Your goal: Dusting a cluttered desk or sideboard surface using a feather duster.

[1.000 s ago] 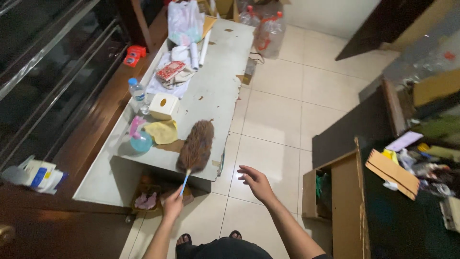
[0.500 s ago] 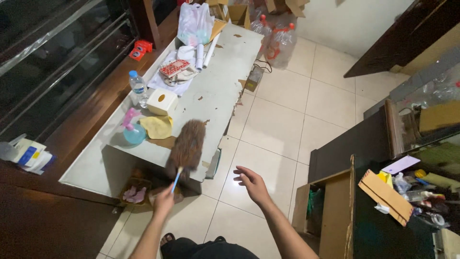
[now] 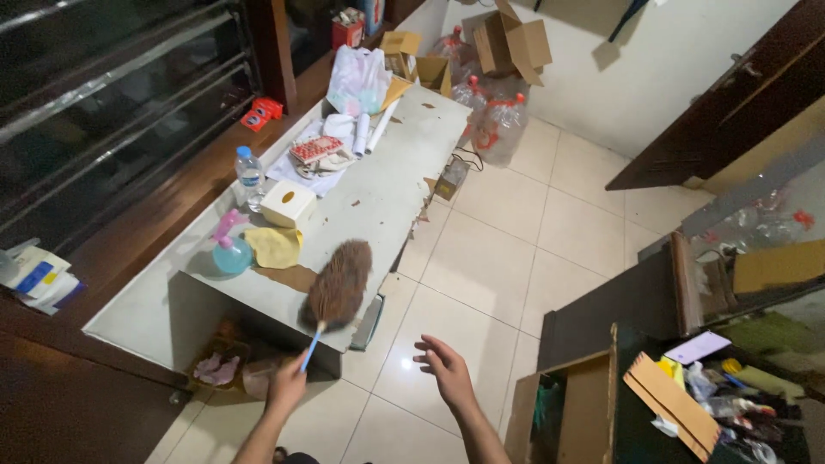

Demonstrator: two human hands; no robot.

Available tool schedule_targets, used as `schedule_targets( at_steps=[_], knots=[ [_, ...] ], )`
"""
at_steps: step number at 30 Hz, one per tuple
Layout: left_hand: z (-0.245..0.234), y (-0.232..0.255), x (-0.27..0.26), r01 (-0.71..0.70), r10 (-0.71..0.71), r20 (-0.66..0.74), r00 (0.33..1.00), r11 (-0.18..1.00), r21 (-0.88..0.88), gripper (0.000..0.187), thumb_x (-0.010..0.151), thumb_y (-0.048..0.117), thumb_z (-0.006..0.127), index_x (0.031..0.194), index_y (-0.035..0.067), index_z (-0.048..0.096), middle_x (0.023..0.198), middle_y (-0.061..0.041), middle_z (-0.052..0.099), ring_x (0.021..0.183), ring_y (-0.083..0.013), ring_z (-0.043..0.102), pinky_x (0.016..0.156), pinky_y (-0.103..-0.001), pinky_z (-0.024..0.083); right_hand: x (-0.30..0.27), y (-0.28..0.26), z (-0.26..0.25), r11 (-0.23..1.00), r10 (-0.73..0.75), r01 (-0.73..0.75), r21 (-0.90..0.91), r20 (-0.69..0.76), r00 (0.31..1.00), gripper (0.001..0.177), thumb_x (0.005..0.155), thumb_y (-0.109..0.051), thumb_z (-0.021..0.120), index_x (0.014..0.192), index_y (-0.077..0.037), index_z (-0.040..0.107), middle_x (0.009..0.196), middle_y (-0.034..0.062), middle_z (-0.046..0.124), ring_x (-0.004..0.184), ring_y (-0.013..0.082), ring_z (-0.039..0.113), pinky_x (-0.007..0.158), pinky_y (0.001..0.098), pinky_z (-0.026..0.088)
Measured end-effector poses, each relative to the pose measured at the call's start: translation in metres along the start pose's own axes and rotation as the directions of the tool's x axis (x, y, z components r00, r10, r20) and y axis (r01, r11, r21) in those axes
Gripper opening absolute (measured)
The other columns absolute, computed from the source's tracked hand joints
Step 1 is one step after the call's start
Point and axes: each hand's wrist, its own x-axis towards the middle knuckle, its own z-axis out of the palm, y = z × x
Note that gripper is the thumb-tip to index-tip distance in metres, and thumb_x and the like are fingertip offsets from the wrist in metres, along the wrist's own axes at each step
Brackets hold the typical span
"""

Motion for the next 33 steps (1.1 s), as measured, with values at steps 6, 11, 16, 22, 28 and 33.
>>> schedule_targets(
  at_steps=[6,11,16,22,28,33],
  knots=[
    [-0.062,-0.001,-0.062,0.284,-0.296,0.101,0.95,0.951,0.122,0.052,0.101,0.011,0.053,0.145,0.037,0.059,0.058,-0.004,0.054,0.048,-0.0148,0.047,0.048,-0.033,0.041,0.02,-0.007,0.012,1.0,-0.006,0.006,0.007,-0.011,1.0,0.043,0.1,-0.015,0.055,0.14,-0.001,0.058,0.129,0.0151,0.071,0.107,0.0232,0.074,0.088,0.0364,0.061],
    [-0.055,0.01,0.006,0.172,-0.169,0.131,0.977,0.985,-0.008,0.049,0.099,0.01,0.054,0.142,0.031,0.064,0.057,-0.002,0.053,0.046,-0.0138,0.047,0.044,-0.032,0.04,0.035,-0.015,0.032,0.998,-0.05,0.051,0.041,-0.019,0.999,0.043,0.099,-0.015,0.056,0.14,-0.002,0.058,0.129,0.0145,0.071,0.106,0.023,0.074,0.087,0.0362,0.06],
    [-0.038,0.1,0.068,0.222,-0.206,0.188,0.96,0.973,-0.065,0.052,0.1,0.008,0.049,0.145,0.029,0.063,0.058,-0.006,0.054,0.044,-0.0165,0.043,0.041,-0.034,0.035,0.039,-0.052,0.063,0.997,-0.069,0.07,0.014,-0.056,0.996,0.042,0.1,-0.014,0.054,0.14,-0.002,0.059,0.129,0.0129,0.072,0.105,0.0211,0.073,0.088,0.0348,0.059],
    [-0.038,0.138,0.08,0.258,-0.197,0.344,0.918,0.956,-0.142,0.065,0.095,0.003,0.038,0.153,0.03,0.051,0.063,-0.006,0.059,0.041,-0.0144,0.035,0.038,-0.033,0.029,0.042,-0.056,0.088,0.997,-0.077,0.08,0.021,-0.118,0.99,0.042,0.1,-0.013,0.053,0.14,-0.003,0.059,0.128,0.0116,0.072,0.104,0.0194,0.073,0.088,0.0338,0.058],
    [-0.102,0.016,0.086,0.148,-0.163,0.355,0.92,0.987,0.071,0.06,0.098,0.004,0.047,0.153,0.026,0.052,0.062,-0.017,0.066,0.04,-0.0178,0.045,0.04,-0.033,0.035,0.031,-0.051,0.104,0.999,-0.047,0.049,0.006,-0.211,0.976,0.041,0.1,-0.012,0.053,0.14,-0.003,0.059,0.128,0.0115,0.073,0.105,0.0196,0.073,0.088,0.0334,0.058],
    [-0.162,-0.045,0.094,0.316,-0.335,0.413,0.847,0.942,0.115,0.055,0.104,0.002,0.046,0.155,0.022,0.047,0.073,-0.02,0.074,0.045,-0.0206,0.058,0.045,-0.035,0.054,0.02,-0.052,0.118,0.999,-0.003,-0.009,-0.04,-0.306,0.952,0.042,0.1,-0.011,0.052,0.141,-0.004,0.058,0.129,0.0101,0.072,0.108,0.0185,0.073,0.09,0.0336,0.06]
  ],
)
